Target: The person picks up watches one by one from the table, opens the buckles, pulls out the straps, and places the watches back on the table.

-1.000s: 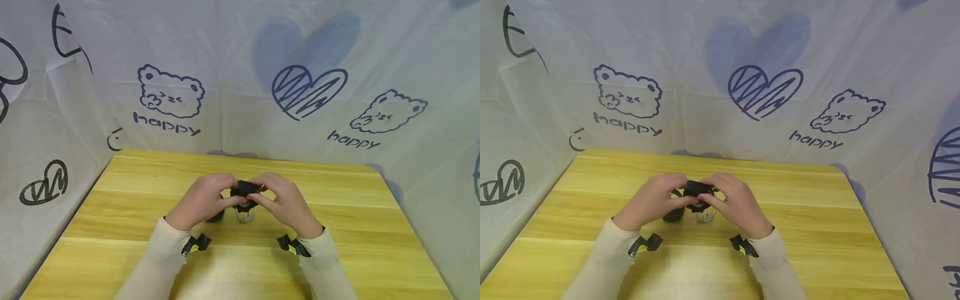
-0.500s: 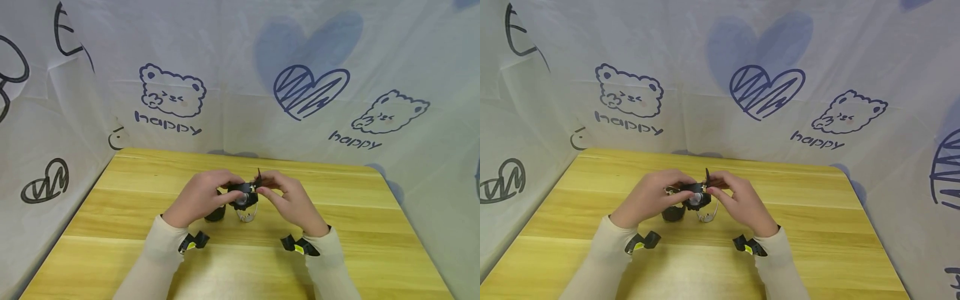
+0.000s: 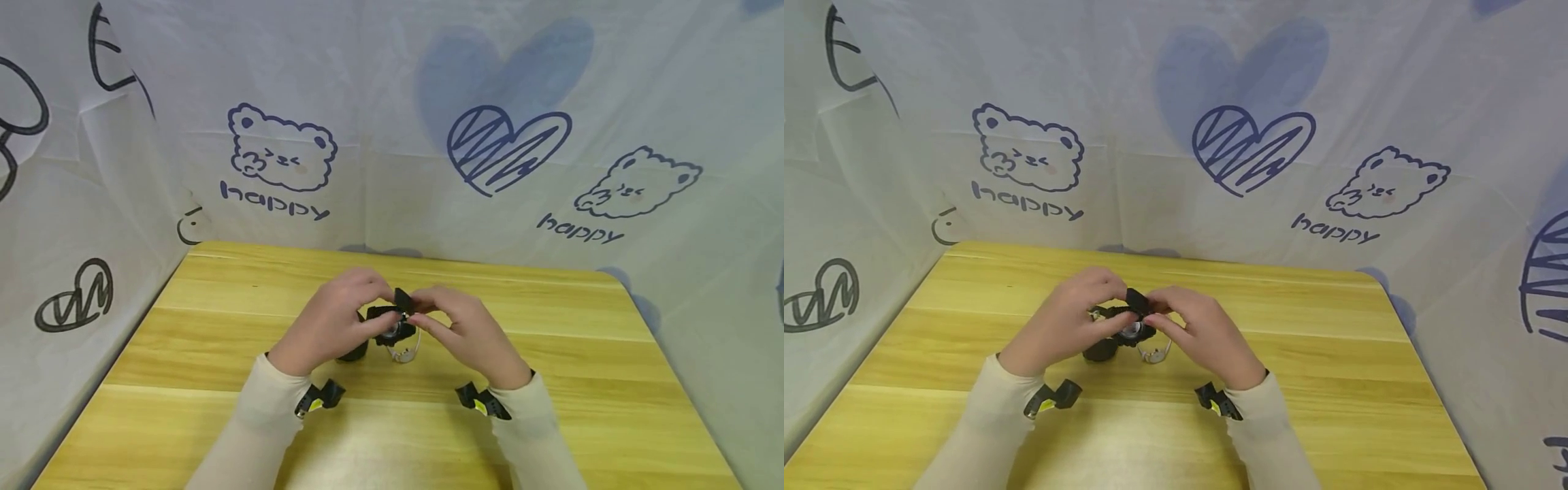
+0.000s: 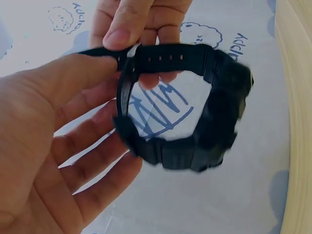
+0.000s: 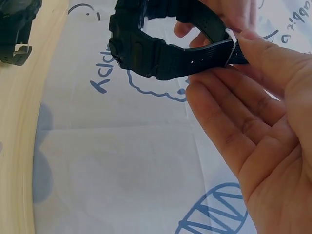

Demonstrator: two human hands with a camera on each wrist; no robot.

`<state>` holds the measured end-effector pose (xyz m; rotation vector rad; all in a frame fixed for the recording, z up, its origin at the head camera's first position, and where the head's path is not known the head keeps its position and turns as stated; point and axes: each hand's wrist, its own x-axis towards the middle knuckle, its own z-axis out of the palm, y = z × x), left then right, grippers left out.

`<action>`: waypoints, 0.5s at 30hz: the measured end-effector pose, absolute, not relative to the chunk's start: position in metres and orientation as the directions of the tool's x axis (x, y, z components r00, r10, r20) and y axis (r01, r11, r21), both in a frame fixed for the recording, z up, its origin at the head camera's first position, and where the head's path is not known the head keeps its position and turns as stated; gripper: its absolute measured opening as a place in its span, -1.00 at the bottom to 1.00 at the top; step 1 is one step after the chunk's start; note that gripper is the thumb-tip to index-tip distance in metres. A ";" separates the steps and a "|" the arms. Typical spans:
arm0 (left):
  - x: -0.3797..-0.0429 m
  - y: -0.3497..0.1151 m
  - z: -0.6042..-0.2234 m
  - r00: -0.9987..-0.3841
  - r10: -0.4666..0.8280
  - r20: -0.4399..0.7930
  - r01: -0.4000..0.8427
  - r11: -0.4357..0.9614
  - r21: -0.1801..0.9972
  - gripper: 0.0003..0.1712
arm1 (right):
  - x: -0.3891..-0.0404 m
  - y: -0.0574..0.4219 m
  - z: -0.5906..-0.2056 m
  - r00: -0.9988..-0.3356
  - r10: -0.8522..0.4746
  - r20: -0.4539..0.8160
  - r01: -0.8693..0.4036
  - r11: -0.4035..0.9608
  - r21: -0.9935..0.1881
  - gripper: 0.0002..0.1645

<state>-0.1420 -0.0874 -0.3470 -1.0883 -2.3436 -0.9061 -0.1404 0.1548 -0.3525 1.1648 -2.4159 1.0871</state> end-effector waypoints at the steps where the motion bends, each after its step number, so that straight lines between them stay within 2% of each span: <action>1: -0.142 -0.086 -0.347 -0.619 0.529 0.580 0.781 0.491 0.387 -0.83 | -0.141 0.154 -0.353 -0.645 -0.574 0.505 -0.759 0.406 -0.509 -0.72; 7: -0.141 -0.085 -0.346 -0.699 0.551 0.455 0.713 0.578 0.397 -0.75 | -0.139 0.154 -0.354 -0.663 -0.560 0.497 -0.744 0.417 -0.522 -0.73; 15: -0.140 -0.082 -0.349 -0.655 0.574 0.492 0.752 0.560 0.347 -0.76 | -0.137 0.154 -0.352 -0.728 -0.533 0.431 -0.673 0.437 -0.597 -0.80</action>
